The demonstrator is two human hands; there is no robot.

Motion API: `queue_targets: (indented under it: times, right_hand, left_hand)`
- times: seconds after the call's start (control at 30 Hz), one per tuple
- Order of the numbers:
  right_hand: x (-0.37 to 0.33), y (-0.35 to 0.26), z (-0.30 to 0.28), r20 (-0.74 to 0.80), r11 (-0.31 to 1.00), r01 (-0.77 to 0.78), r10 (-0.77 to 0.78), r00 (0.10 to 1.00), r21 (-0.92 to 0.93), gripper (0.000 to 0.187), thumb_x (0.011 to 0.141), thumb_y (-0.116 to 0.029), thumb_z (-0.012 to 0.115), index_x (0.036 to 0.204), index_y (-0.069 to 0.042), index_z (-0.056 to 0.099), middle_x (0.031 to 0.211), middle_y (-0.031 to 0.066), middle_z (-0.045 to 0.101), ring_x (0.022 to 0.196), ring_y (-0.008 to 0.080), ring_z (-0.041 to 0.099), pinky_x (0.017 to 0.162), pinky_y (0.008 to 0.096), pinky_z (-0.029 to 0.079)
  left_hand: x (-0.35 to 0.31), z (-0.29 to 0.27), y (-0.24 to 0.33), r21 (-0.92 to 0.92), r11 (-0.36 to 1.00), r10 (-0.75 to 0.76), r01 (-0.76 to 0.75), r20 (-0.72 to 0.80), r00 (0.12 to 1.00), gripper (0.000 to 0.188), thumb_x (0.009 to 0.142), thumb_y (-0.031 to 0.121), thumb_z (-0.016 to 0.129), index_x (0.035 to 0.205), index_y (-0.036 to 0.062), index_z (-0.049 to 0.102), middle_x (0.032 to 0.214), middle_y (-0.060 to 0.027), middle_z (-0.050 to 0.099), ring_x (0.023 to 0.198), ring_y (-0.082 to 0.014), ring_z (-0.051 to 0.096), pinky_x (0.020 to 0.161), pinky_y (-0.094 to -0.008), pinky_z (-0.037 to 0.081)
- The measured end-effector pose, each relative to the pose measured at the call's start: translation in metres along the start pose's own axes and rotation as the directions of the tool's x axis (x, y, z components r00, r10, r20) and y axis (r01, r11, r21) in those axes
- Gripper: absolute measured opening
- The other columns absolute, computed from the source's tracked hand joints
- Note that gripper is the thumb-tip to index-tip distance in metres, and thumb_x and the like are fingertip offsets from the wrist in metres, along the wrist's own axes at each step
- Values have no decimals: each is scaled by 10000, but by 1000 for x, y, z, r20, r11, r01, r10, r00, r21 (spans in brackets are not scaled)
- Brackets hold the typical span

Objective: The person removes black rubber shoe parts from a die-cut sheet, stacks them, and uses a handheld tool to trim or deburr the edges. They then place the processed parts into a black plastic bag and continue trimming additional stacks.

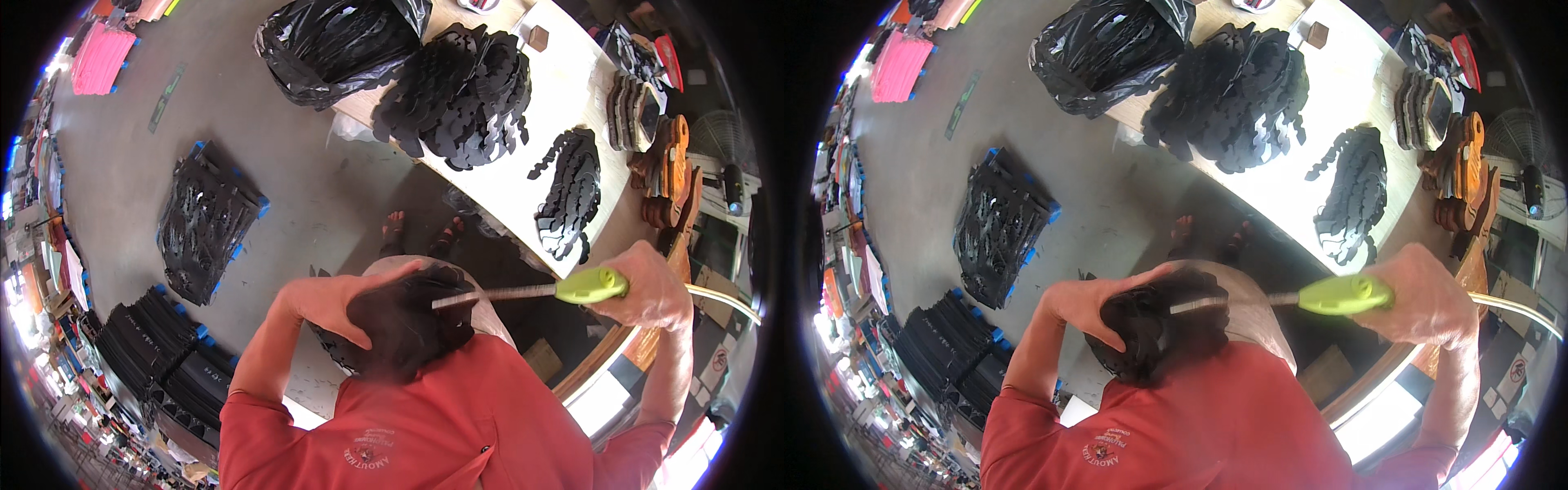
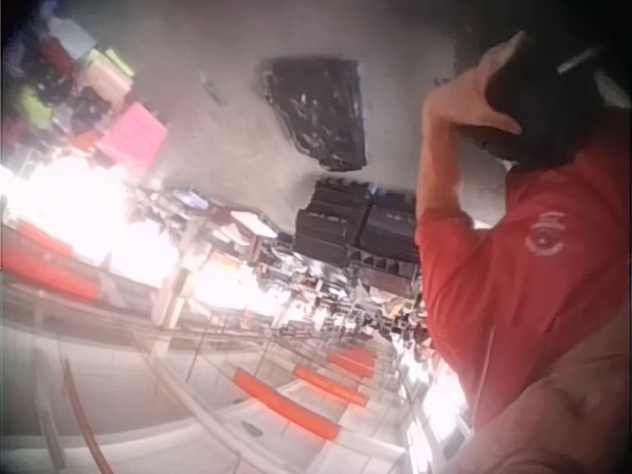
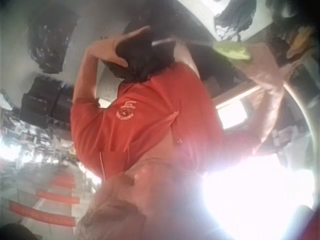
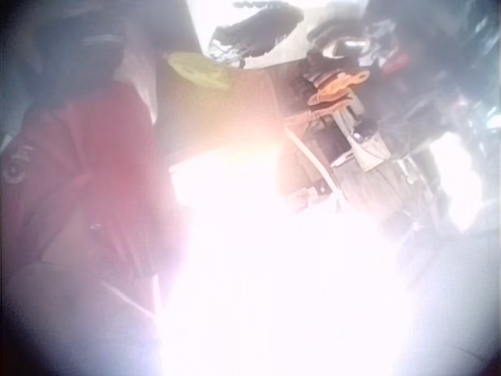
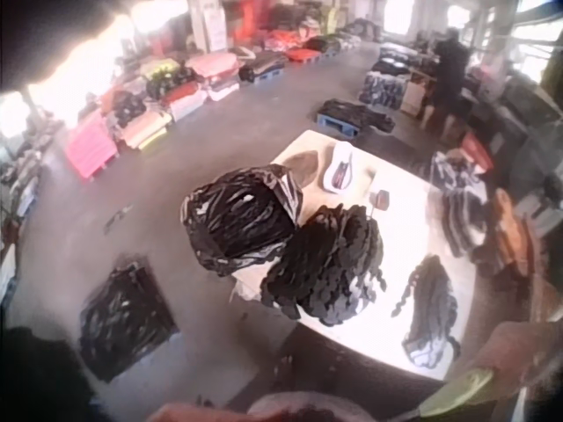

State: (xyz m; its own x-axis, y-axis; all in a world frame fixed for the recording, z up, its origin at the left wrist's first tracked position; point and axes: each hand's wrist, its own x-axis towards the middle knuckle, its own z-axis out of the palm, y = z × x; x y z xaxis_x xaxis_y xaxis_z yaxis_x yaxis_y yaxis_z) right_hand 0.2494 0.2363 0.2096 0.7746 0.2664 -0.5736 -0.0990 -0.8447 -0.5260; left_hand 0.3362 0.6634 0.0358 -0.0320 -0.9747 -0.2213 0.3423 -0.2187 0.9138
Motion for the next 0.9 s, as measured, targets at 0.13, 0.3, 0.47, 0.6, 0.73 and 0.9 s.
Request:
queue_targets:
  times: [0.13, 0.3, 0.47, 0.6, 0.73, 0.9]
  right_hand:
    - [7, -12, 4, 118, 1000, -5, 6, 993, -3, 203, 862, -260, 789, 1003, -120, 830, 813, 116, 771, 674, 296, 741, 627, 359, 571]
    - [1, -13, 11, 30, 998, -16, 14, 999, 63, 156, 856, -225, 793, 966, -117, 821, 749, 130, 727, 640, 342, 694, 598, 392, 539]
    - [-10, 7, 35, -154, 995, 85, -77, 985, 50, 145, 823, -136, 828, 918, -34, 787, 732, 138, 731, 583, 298, 697, 551, 381, 544]
    - [-14, 4, 74, -260, 973, 140, -89, 961, 182, 113, 825, -89, 829, 864, -13, 755, 735, 140, 735, 596, 271, 720, 535, 380, 549]
    - [-19, -14, 100, -158, 953, -77, 128, 979, 293, 116, 804, -105, 820, 837, -33, 736, 738, 173, 699, 660, 367, 690, 605, 410, 538]
    - [-20, -18, 111, -142, 980, -106, 131, 981, 170, 152, 803, -101, 807, 782, -17, 682, 704, 169, 666, 668, 376, 676, 619, 449, 536]
  left_hand:
    - [4, 6, 10, 4, 997, -79, 79, 74, 994, 1249, 757, 88, 895, 1714, 42, 94, 1742, -155, 279, 1524, -195, 384, 1230, -342, 335]
    - [2, 11, 2, -110, 993, -31, 40, 83, 996, 1196, 737, 67, 874, 1706, 29, 173, 1699, -142, 374, 1469, -172, 439, 1205, -338, 365]
    - [-27, 3, -56, -359, 930, 0, -77, -211, 978, 991, 716, 21, 939, 1567, -48, 436, 1577, -142, 525, 1390, -211, 530, 1159, -390, 452]
    - [-54, -7, -98, -583, 746, -64, -324, -546, 835, 904, 734, 45, 921, 1523, -52, 489, 1502, -153, 582, 1329, -242, 587, 1125, -423, 489]
    - [-54, -16, -110, -496, 590, 77, -637, -751, 656, 844, 758, 92, 907, 1490, -49, 512, 1443, -149, 604, 1277, -245, 607, 1091, -420, 505]
    - [-41, -24, -96, -388, 515, 132, -765, -845, 518, 774, 788, 152, 890, 1450, -45, 540, 1371, -144, 632, 1212, -248, 632, 1048, -416, 525]
